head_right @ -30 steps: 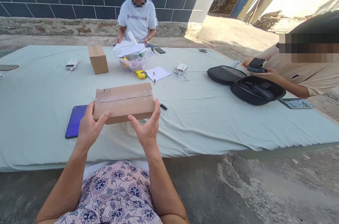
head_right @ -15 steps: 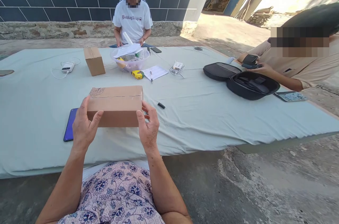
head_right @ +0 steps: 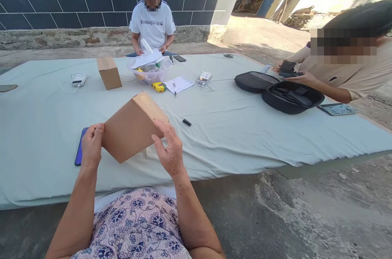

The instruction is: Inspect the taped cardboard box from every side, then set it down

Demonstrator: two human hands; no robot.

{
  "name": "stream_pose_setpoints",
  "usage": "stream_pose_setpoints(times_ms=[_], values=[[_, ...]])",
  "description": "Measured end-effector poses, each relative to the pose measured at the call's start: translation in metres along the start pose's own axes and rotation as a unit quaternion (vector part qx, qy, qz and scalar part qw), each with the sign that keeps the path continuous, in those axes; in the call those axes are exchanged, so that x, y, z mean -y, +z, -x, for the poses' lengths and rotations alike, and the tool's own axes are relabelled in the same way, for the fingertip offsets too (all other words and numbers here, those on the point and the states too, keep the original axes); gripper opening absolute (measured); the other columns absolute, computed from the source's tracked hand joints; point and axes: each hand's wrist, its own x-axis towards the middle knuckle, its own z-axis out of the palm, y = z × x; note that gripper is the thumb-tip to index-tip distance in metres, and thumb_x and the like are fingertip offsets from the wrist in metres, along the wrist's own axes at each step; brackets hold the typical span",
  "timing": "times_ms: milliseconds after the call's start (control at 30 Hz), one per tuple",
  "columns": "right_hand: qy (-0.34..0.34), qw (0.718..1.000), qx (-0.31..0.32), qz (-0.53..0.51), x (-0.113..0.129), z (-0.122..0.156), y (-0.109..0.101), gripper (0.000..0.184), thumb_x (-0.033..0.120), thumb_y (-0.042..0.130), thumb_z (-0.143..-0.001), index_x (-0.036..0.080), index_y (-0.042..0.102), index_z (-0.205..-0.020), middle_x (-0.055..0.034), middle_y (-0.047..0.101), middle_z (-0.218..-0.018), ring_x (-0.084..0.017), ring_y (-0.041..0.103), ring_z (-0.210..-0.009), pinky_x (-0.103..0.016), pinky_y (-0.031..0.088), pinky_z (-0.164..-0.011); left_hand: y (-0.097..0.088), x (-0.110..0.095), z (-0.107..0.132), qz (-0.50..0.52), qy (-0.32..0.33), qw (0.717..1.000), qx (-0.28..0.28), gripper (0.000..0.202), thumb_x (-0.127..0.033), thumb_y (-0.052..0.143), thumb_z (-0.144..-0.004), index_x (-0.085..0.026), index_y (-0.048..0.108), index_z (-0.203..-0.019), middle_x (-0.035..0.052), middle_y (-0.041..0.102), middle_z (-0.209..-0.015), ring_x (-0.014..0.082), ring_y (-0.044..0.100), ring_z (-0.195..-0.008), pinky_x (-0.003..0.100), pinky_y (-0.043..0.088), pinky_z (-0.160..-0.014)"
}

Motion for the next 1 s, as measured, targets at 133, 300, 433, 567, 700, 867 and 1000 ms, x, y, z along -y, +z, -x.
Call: stream_pose_setpoints(times_ms=[133, 300, 433, 567, 700, 867, 1000], values=[[0.03, 0.999, -0.012, -0.022, -0.012, 0.004, 0.009, 0.044, 0.018, 0.058, -0.101, 0.029, 0.059, -0.144, -0.0094, 0.067, -0.144, -0.024, 0.059, -0.14, -0.047, 0.053, -0.115, -0.004, 0.009, -0.007, 0.004, -0.018, 1.0, -0.012, 0.051, -0.073, 0.062, -0.083, -0.023, 0.07, -0.094, 0.0018, 0.071, -0.093, 0.0217, 0.061, -0.089, 0.032, 0.043, -0.074], [0.041, 0.998, -0.011, -0.056, -0.014, 0.008, 0.012, 0.049, 0.019, 0.057, -0.102, 0.031, 0.053, -0.149, -0.0088, 0.06, -0.151, -0.024, 0.051, -0.148, -0.045, 0.052, -0.117, -0.006, 0.01, -0.004, 0.0, -0.005, 1.0, -0.007, 0.052, -0.074, 0.058, -0.085, -0.023, 0.069, -0.092, 0.0017, 0.067, -0.09, 0.0202, 0.058, -0.086, 0.03, 0.042, -0.068], [0.042, 0.998, -0.035, -0.039, -0.006, 0.006, 0.006, 0.05, 0.021, 0.058, -0.102, 0.031, 0.052, -0.15, -0.0091, 0.058, -0.153, -0.026, 0.046, -0.151, -0.047, 0.049, -0.119, 0.002, 0.011, 0.001, 0.022, -0.015, 0.996, 0.086, 0.059, -0.079, 0.052, -0.084, -0.022, 0.066, -0.091, 0.0031, 0.062, -0.087, 0.0204, 0.055, -0.082, 0.029, 0.047, -0.059], [0.036, 0.997, -0.066, -0.031, 0.0, 0.002, -0.001, 0.048, 0.024, 0.058, -0.102, 0.031, 0.053, -0.149, -0.0088, 0.058, -0.152, -0.027, 0.047, -0.15, -0.049, 0.047, -0.12, 0.01, 0.016, 0.005, 0.019, -0.042, 0.97, 0.237, 0.072, -0.087, 0.043, -0.082, -0.022, 0.066, -0.103, 0.0082, 0.066, -0.105, 0.0255, 0.061, -0.095, 0.036, 0.057, -0.069], [0.032, 0.997, -0.059, -0.027, 0.0, 0.001, -0.001, 0.048, 0.024, 0.057, -0.102, 0.032, 0.053, -0.149, -0.008, 0.057, -0.154, -0.027, 0.045, -0.152, -0.049, 0.046, -0.122, 0.01, 0.022, 0.006, -0.025, -0.032, 0.959, 0.282, 0.07, -0.085, 0.038, -0.087, -0.023, 0.068, -0.1, 0.0102, 0.07, -0.109, 0.0305, 0.064, -0.106, 0.045, 0.057, -0.085], [0.027, 0.999, -0.034, -0.031, -0.001, 0.001, 0.005, 0.052, 0.021, 0.053, -0.103, 0.033, 0.048, -0.154, -0.0062, 0.055, -0.157, -0.026, 0.042, -0.154, -0.051, 0.043, -0.125, 0.007, 0.018, 0.007, -0.009, 0.026, 0.962, 0.273, 0.057, -0.069, 0.046, -0.094, -0.024, 0.066, -0.122, 0.0111, 0.07, -0.127, 0.0313, 0.061, -0.123, 0.047, 0.05, -0.103], [0.019, 0.999, -0.006, -0.038, 0.0, 0.004, 0.012, 0.058, 0.019, 0.052, -0.103, 0.035, 0.042, -0.158, -0.0059, 0.05, -0.162, -0.026, 0.04, -0.155, -0.05, 0.045, -0.124, 0.011, 0.009, 0.015, 0.042, 0.057, 0.967, 0.246, 0.074, -0.057, 0.059, -0.092, -0.028, 0.037, -0.156, 0.014, 0.061, -0.144, 0.0291, 0.063, -0.124, 0.047, 0.05, -0.104]])
